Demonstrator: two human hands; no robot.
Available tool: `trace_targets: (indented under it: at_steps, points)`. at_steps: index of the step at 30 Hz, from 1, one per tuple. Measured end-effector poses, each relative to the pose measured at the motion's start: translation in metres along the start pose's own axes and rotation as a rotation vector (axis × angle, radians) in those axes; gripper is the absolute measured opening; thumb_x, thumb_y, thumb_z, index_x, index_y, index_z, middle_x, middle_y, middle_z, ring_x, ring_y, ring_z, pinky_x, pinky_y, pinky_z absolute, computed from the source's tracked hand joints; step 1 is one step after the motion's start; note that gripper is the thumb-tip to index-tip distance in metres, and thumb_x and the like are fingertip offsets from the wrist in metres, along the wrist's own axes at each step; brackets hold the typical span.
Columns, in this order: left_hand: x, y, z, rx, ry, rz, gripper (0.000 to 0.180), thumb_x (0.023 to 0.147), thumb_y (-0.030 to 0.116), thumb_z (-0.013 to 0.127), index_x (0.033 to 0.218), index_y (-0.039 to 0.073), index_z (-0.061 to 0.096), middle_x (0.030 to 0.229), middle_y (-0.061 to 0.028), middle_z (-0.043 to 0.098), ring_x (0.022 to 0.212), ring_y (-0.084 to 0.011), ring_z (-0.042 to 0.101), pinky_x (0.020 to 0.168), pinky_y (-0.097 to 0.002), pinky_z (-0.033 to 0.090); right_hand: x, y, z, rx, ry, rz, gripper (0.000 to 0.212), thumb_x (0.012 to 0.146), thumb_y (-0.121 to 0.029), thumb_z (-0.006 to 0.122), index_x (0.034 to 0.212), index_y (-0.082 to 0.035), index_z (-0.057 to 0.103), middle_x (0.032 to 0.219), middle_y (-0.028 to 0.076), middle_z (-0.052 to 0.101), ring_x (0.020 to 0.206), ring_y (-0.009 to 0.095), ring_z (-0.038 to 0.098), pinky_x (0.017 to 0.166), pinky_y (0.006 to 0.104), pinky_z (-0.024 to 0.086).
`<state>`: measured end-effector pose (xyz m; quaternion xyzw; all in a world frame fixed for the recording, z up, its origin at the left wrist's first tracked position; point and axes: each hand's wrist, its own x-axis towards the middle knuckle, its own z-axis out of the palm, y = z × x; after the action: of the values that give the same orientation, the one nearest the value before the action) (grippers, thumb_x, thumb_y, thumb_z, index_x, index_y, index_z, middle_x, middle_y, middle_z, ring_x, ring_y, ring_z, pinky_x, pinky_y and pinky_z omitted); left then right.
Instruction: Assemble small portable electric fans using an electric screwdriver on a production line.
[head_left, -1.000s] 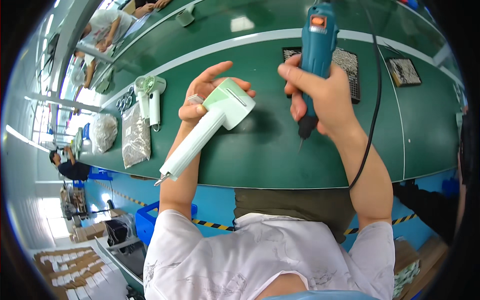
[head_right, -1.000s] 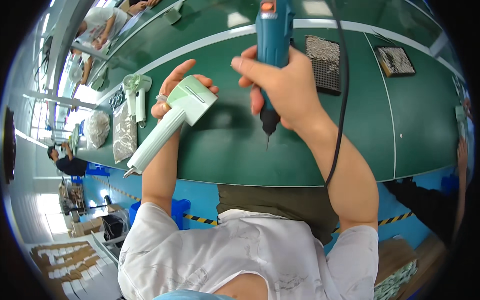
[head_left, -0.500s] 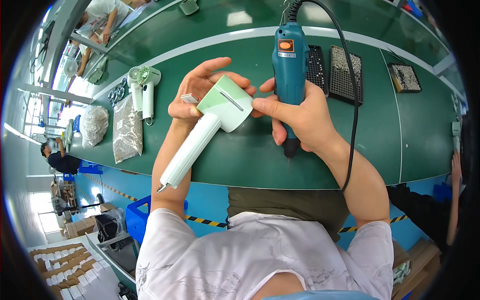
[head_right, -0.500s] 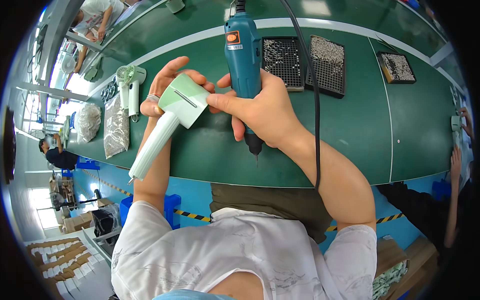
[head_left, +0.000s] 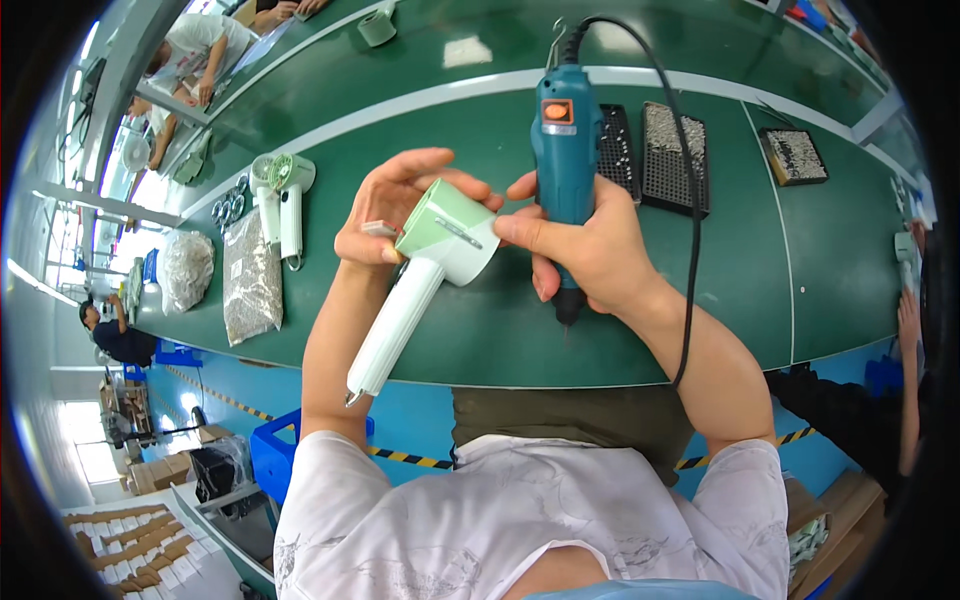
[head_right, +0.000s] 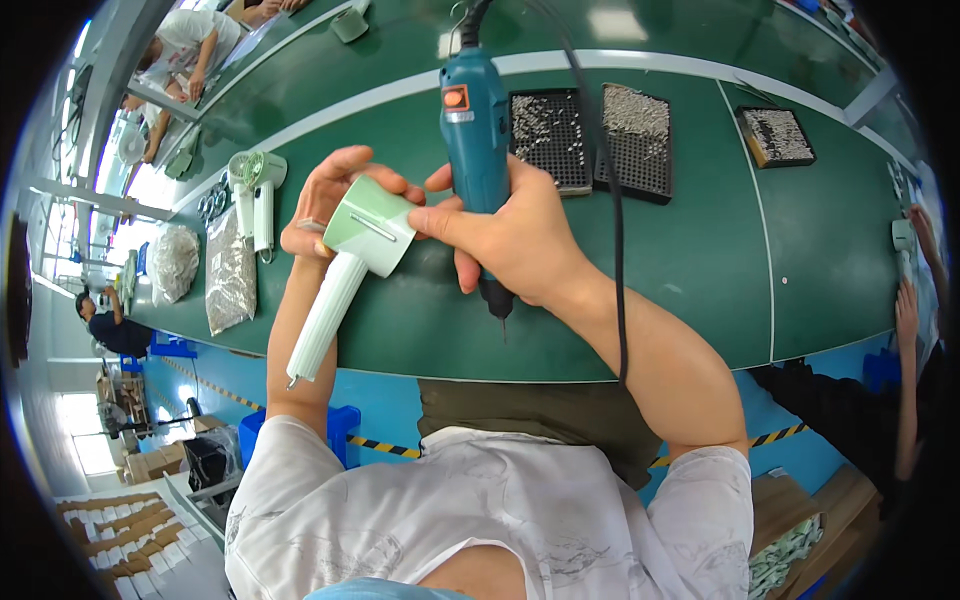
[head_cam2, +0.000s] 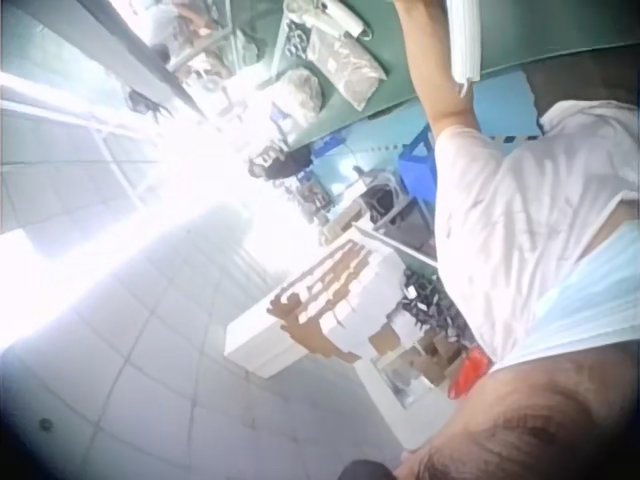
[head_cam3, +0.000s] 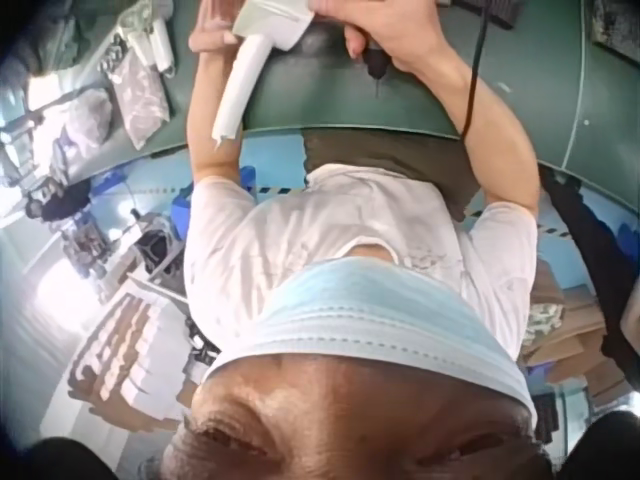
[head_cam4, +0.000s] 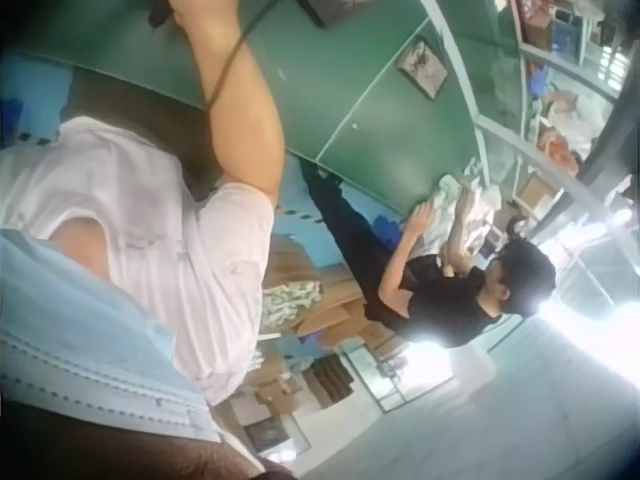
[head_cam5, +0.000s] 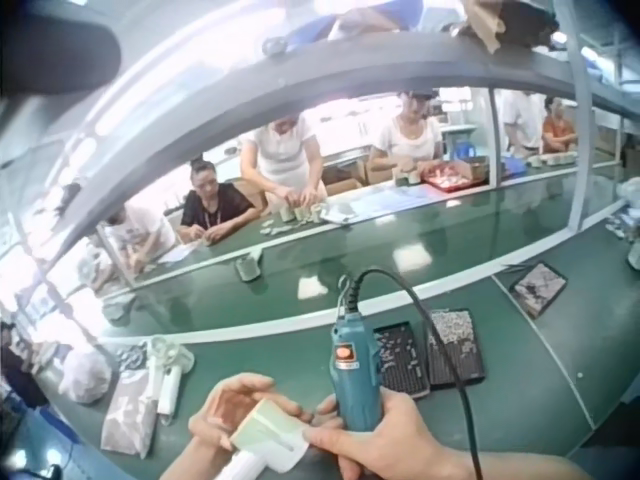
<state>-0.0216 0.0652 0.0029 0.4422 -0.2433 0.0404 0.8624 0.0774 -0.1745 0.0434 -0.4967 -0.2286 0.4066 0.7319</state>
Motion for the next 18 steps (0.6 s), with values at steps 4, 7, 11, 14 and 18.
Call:
trace_targets:
  at_steps: [4, 7, 11, 14, 18]
  points:
    - [-0.006, 0.000, -0.004, 0.078, -0.008, 0.012, 0.098, 0.065, 0.013, 0.082, 0.151, -0.008, 0.040, 0.132, -0.0407, 0.058, 0.127, -0.0566, 0.056, 0.108, -0.0668, 0.045, 0.000, 0.007, 0.001, 0.034, 0.017, 0.023, 0.036, 0.086, -0.005, 0.082, 0.113, 0.004, 0.060, 0.085, 0.012, 0.070, 0.045, 0.014, 0.060, 0.040, 0.0289, 0.047]
    - [-0.004, 0.003, -0.004, 0.084, 0.056, -0.001, 0.094, 0.061, 0.013, 0.081, 0.147, -0.007, 0.047, 0.130, -0.0378, 0.061, 0.125, -0.0540, 0.060, 0.108, -0.0631, 0.047, 0.000, 0.006, -0.001, 0.041, 0.024, 0.021, 0.034, 0.088, -0.009, 0.081, 0.112, 0.004, 0.059, 0.086, 0.014, 0.071, 0.045, 0.014, 0.060, 0.040, 0.0294, 0.047]
    - [-0.001, 0.021, -0.018, 0.217, 0.242, 0.082, 0.088, 0.064, 0.017, 0.079, 0.144, -0.006, 0.052, 0.134, -0.0312, 0.063, 0.127, -0.0497, 0.060, 0.112, -0.0588, 0.045, 0.002, 0.000, -0.001, 0.060, 0.093, 0.008, 0.031, 0.092, -0.011, 0.076, 0.112, 0.004, 0.057, 0.086, 0.018, 0.070, 0.044, 0.015, 0.059, 0.041, 0.0303, 0.048]
    - [0.016, 0.034, -0.027, 0.369, 0.456, 0.118, 0.079, 0.080, 0.021, 0.079, 0.147, -0.009, 0.048, 0.137, -0.0301, 0.061, 0.128, -0.0437, 0.060, 0.113, -0.0529, 0.045, 0.002, -0.008, -0.007, 0.122, 0.203, -0.090, 0.029, 0.092, -0.009, 0.074, 0.111, 0.004, 0.057, 0.085, 0.019, 0.069, 0.044, 0.015, 0.059, 0.041, 0.0310, 0.048]
    - [0.041, 0.042, -0.069, 0.534, 0.723, 0.112, 0.057, 0.092, 0.006, 0.069, 0.143, -0.012, 0.050, 0.127, -0.0221, 0.067, 0.106, -0.0266, 0.072, 0.093, -0.0392, 0.059, -0.002, -0.016, -0.020, 0.210, 0.264, -0.219, 0.024, 0.093, -0.007, 0.072, 0.109, 0.003, 0.058, 0.081, 0.016, 0.067, 0.044, 0.016, 0.058, 0.042, 0.0315, 0.049]
